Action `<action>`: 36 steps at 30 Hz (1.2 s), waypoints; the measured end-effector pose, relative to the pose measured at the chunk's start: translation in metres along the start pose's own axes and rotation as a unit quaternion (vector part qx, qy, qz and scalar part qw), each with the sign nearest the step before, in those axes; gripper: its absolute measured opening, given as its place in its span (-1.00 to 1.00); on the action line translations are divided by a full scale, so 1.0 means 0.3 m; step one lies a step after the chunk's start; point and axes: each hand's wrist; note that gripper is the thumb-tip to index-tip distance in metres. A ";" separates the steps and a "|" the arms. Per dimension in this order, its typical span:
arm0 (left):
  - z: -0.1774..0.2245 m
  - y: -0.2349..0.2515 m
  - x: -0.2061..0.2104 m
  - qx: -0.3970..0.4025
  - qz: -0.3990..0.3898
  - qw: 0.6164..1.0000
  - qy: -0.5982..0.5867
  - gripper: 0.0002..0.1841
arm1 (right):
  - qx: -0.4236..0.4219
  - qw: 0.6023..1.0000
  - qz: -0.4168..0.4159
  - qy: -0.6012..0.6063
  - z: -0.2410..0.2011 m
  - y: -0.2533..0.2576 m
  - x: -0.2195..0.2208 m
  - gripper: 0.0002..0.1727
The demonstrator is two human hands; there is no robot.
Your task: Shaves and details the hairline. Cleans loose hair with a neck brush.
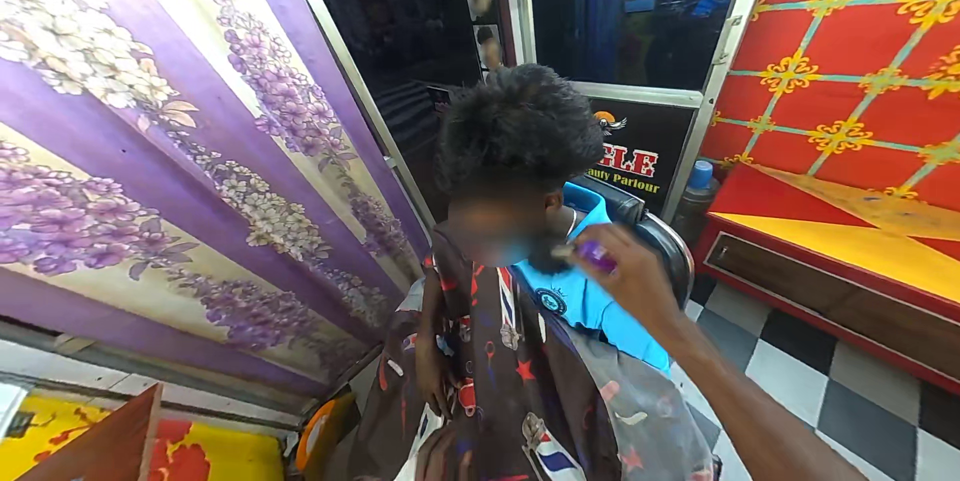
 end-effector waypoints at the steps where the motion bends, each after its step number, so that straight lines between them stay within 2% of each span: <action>1: 0.024 0.059 0.035 0.016 -0.008 1.000 -0.021 -0.60 | 0.023 0.996 0.078 -0.026 0.032 0.033 -0.030 -0.71; 3: 0.083 0.170 0.087 0.034 -0.021 0.999 -0.037 -0.59 | 0.042 0.979 0.189 -0.058 0.054 0.039 -0.041 -0.67; 4: 0.107 0.227 0.111 0.037 -0.026 0.998 -0.042 -0.58 | 0.031 0.980 0.189 -0.058 0.041 0.004 -0.012 -0.70; 5: 0.122 0.286 0.138 0.037 -0.027 0.998 -0.050 -0.58 | 0.016 0.986 0.154 -0.058 0.019 -0.045 0.044 -0.74; 8: 0.155 0.432 0.223 0.017 -0.006 0.996 -0.085 -0.59 | -0.028 0.996 -0.018 -0.077 -0.038 -0.137 0.247 -0.85; 10: 0.178 0.505 0.267 0.000 0.005 0.997 -0.080 -0.60 | -0.024 0.991 -0.133 -0.021 -0.057 -0.120 0.302 -0.80; 11: 0.187 0.528 0.286 -0.011 0.012 0.998 -0.067 -0.58 | -0.030 0.988 -0.154 0.010 -0.067 -0.115 0.302 -0.78; 12: 0.195 0.537 0.303 -0.027 0.010 0.998 -0.055 -0.56 | -0.046 0.990 -0.130 0.024 -0.078 -0.126 0.286 -0.79; 15: 0.220 0.569 0.345 -0.065 0.002 0.996 -0.060 -0.42 | -0.050 0.996 0.077 -0.023 -0.084 -0.160 0.212 -0.88; 16: 0.229 0.574 0.355 -0.083 -0.001 0.995 -0.063 -0.36 | -0.031 0.994 0.095 -0.050 -0.083 -0.162 0.216 -0.88; 18: 0.251 0.566 0.359 -0.113 -0.035 0.992 -0.052 -0.29 | -0.003 0.997 0.016 -0.076 -0.087 -0.156 0.298 -0.86; 20: 0.259 0.549 0.365 -0.108 -0.065 0.992 -0.030 -0.25 | 0.015 0.992 -0.113 -0.046 -0.083 -0.122 0.401 -0.80; 21: 0.255 0.544 0.374 -0.105 -0.065 0.992 -0.031 -0.23 | 0.009 0.990 -0.139 -0.029 -0.081 -0.100 0.427 -0.79; 23: 0.239 0.537 0.396 -0.122 -0.057 0.989 -0.057 -0.20 | -0.014 0.994 -0.111 -0.016 -0.084 -0.085 0.411 -0.79; 25: 0.227 0.511 0.402 -0.151 -0.060 0.983 -0.082 -0.17 | -0.016 0.997 -0.053 -0.049 -0.071 -0.092 0.322 -0.81; 27: 0.201 0.454 0.372 -0.141 -0.042 0.983 -0.110 -0.21 | 0.012 0.994 0.059 -0.088 -0.052 -0.101 0.190 -0.83; 29: 0.168 0.387 0.337 -0.111 0.005 0.982 -0.153 -0.30 | 0.016 0.975 0.188 -0.116 -0.053 -0.101 0.090 -0.80; 30: 0.160 0.346 0.319 -0.107 0.022 0.979 -0.170 -0.35 | 0.020 0.969 0.213 -0.126 -0.072 -0.104 0.073 -0.80; 31: 0.157 0.305 0.304 -0.112 0.039 0.976 -0.182 -0.39 | 0.027 0.970 0.197 -0.137 -0.098 -0.110 0.085 -0.79; 32: 0.159 0.273 0.290 -0.125 0.051 0.973 -0.189 -0.42 | 0.036 0.979 0.140 -0.142 -0.124 -0.116 0.125 -0.79; 34: 0.167 0.227 0.273 -0.139 0.066 0.966 -0.209 -0.47 | 0.053 0.991 -0.052 -0.113 -0.169 -0.131 0.245 -0.79; 35: 0.171 0.209 0.270 -0.143 0.068 0.961 -0.225 -0.49 | 0.059 0.983 -0.151 -0.085 -0.185 -0.132 0.296 -0.76; 36: 0.174 0.192 0.266 -0.142 0.069 0.957 -0.242 -0.51 | 0.051 0.978 -0.193 -0.056 -0.188 -0.133 0.336 -0.74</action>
Point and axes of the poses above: each hand's wrist, its own y-axis towards the middle knuckle, its own x-axis out of the palm, z = x × y, and after that the axes turned 8 degrees about x, right-handed
